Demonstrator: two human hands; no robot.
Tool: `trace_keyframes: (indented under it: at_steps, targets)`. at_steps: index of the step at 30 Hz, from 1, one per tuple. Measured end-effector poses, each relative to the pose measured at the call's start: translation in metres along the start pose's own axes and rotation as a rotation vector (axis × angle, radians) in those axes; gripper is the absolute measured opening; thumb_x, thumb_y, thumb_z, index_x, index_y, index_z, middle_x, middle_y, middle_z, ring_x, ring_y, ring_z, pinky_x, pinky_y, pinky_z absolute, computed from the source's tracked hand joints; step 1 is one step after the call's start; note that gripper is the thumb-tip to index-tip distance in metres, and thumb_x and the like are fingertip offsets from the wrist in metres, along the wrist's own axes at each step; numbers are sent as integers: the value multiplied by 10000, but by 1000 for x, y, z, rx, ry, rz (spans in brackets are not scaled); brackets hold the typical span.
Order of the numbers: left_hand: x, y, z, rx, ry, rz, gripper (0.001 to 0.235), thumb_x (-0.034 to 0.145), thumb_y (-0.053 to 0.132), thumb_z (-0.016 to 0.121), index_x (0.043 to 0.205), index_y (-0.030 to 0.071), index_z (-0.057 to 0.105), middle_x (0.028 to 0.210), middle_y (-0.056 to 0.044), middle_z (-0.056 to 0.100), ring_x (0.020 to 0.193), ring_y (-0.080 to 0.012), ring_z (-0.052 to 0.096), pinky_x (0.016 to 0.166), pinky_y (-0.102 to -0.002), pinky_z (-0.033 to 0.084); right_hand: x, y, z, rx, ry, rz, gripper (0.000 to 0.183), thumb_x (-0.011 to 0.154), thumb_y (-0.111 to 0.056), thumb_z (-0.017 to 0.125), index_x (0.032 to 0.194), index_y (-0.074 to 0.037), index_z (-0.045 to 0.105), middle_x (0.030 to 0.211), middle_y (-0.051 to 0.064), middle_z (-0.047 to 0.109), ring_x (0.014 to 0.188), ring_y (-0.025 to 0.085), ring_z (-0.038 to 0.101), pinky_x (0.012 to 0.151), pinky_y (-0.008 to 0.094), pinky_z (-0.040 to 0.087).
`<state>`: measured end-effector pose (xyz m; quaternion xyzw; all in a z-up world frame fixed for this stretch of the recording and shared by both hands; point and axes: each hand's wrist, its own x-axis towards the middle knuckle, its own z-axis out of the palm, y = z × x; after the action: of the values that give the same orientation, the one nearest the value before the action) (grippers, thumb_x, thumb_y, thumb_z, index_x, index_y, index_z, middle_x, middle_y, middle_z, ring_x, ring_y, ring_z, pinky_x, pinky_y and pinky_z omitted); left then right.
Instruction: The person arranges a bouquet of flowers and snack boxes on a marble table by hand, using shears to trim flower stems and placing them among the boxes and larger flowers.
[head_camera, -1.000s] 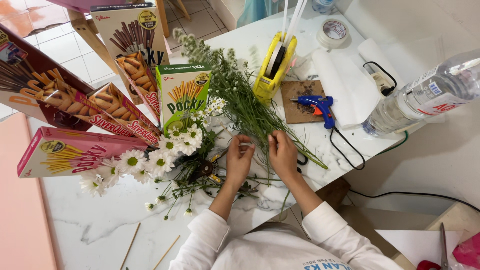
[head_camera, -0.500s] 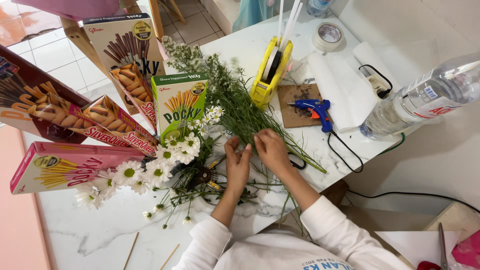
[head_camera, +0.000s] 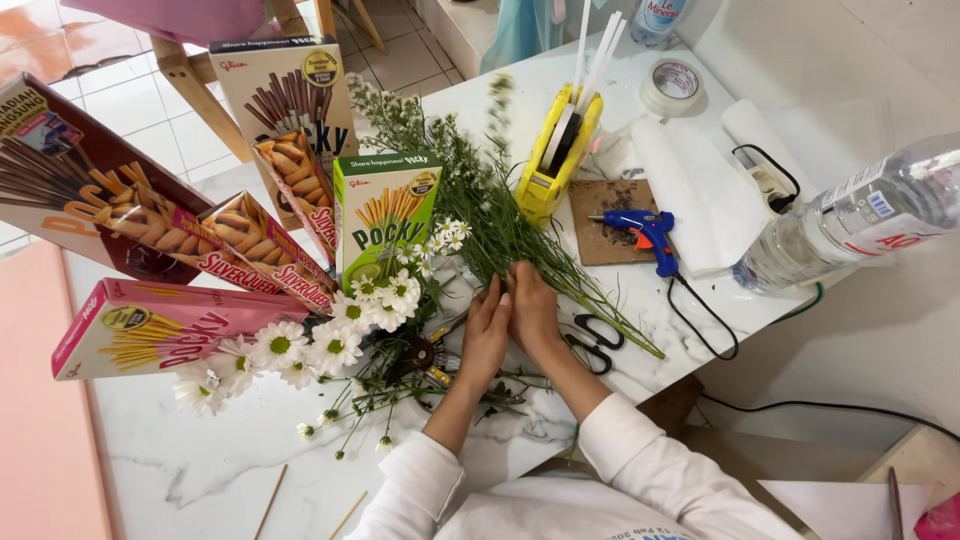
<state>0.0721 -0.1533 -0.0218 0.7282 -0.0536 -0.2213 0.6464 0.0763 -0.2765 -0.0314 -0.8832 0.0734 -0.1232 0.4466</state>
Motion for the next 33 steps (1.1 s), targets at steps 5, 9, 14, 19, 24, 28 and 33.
trace_keyframes:
  at_steps: [5,9,14,19,24,28,33]
  targets:
    - [13,-17,4,-12,19,-40,660,1075,433,476,1616,76,358,1604,-309,267,1483,-478,327,1199,-579,321,-7,19,8,37,194,-95,100,1063,-62,499,1012,-38,581,884,197,682,853,423,698,696,494,575]
    - [5,-1,5,-35,21,-26,658,1071,406,502,1609,54,358,1617,-346,197,1496,-519,265,1207,-613,288,-10,11,-5,134,250,-208,182,1108,-117,467,956,-55,545,828,138,583,761,350,651,679,418,556]
    - [-41,54,6,127,127,169,578,1048,424,551,1514,93,468,1496,-277,238,1451,-544,253,1181,-637,258,-38,-8,-26,81,-8,-95,294,1041,-108,531,749,-86,557,582,102,576,512,219,570,461,326,452]
    - [-35,13,0,132,211,294,404,1128,260,356,905,60,627,1143,-172,509,1207,-416,488,1062,-502,374,-37,-46,-48,-106,-592,-63,170,758,-22,591,601,-61,539,517,52,506,493,178,468,453,285,393]
    - [-49,0,-9,-85,319,70,440,1152,257,329,837,81,581,722,-63,529,686,-184,515,669,-339,443,-11,-49,-48,-358,-294,-34,348,883,-213,695,1202,-73,671,1121,156,694,904,310,718,705,403,594]
    - [-56,-2,-13,-243,352,66,427,1147,270,354,833,72,564,653,-10,436,602,-139,440,562,-289,384,-15,13,-5,-656,-204,-122,368,876,-91,699,1201,57,611,1078,241,613,571,312,661,468,412,555]
    - [-52,2,-16,-479,325,23,398,1145,295,446,789,129,510,611,70,342,507,-67,303,470,-237,278,-26,10,-19,-96,175,9,115,1064,-121,591,1048,-14,632,917,220,658,792,474,685,600,521,584]
